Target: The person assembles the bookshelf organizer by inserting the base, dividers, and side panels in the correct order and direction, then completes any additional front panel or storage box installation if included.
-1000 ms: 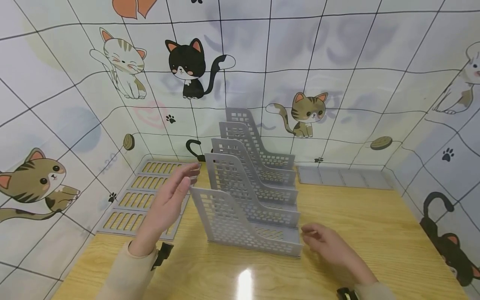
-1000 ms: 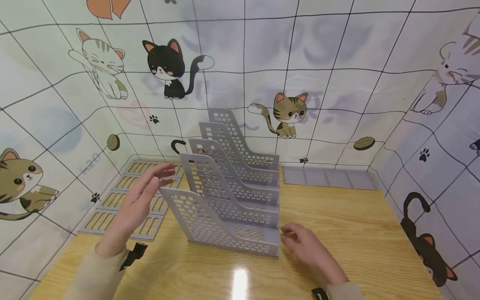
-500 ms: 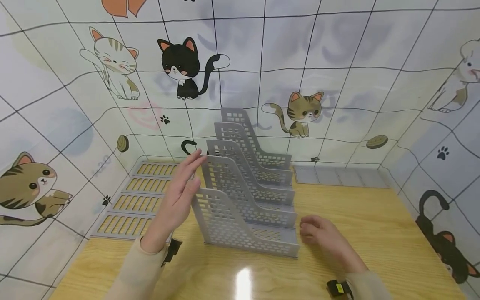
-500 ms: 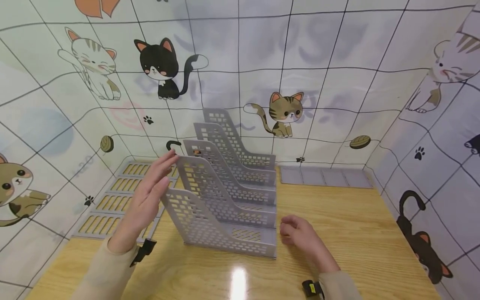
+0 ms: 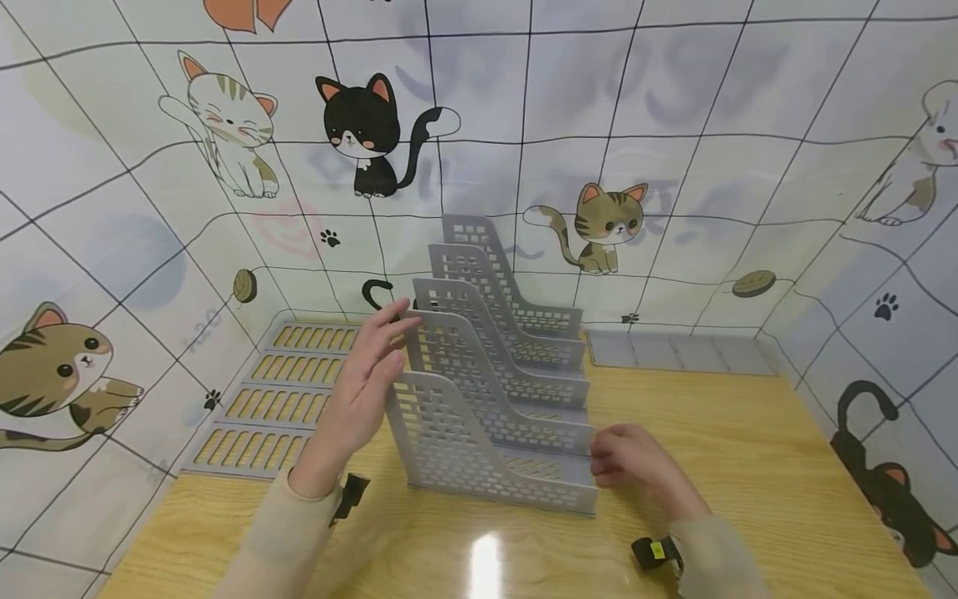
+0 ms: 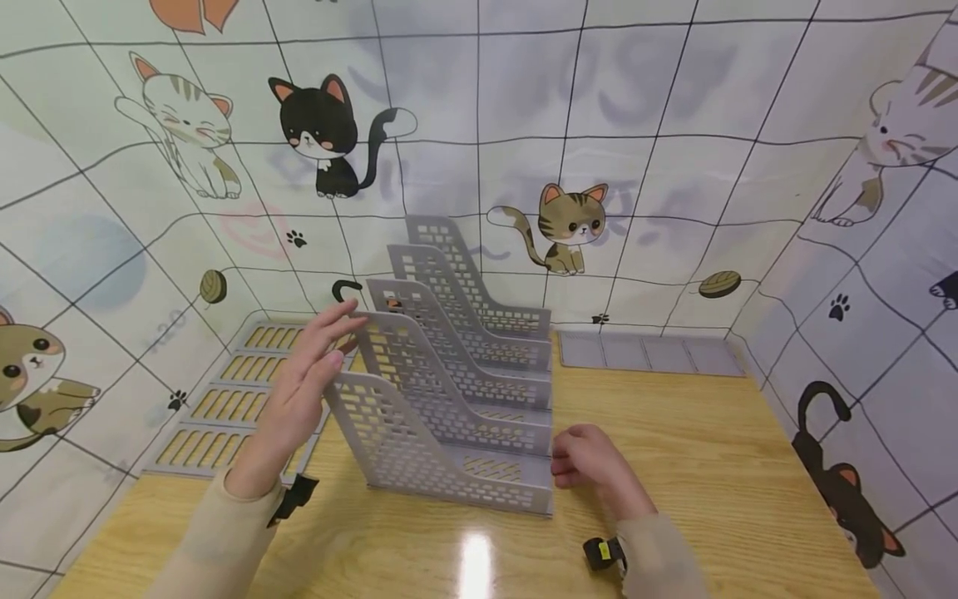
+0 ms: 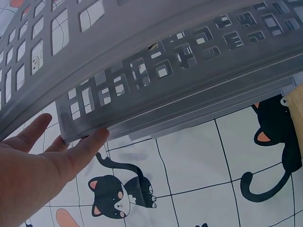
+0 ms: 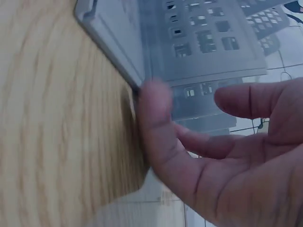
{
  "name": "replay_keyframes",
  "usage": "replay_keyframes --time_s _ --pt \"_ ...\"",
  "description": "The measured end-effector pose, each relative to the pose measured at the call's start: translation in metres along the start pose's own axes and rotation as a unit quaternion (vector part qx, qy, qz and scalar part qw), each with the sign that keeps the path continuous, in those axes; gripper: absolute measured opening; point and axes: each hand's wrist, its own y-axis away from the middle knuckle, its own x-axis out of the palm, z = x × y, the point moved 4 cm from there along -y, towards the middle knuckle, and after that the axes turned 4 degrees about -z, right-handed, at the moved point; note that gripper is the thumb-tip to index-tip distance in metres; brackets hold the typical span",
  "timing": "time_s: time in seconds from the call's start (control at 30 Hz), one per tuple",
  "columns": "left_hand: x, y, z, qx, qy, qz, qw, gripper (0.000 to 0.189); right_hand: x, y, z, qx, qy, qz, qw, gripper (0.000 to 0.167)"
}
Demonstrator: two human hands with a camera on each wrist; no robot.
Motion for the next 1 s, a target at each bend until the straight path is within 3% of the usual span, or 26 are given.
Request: replay_keyframes --time_s 0.2,0.6,1.0 --pt "0.001 0.0 0.0 0.002 0.016 0.002 0.9999 0.04 0.003 -0.005 -0.001 0.007 0.058 -0.003 0.9983 0.024" --pt "-0.001 0.002 0.0 0.008 0.001 -0.002 1.0 0.036 0.004 -0.012 -0.005 0.039 0.072 -0.001 0.9966 0.03" --pt "-0.014 0.006 0.007 -0.032 0.073 -0.019 0.9966 0.037 0.002 -0.018 -0.008 0.028 0.07 0.017 0.997 0.043"
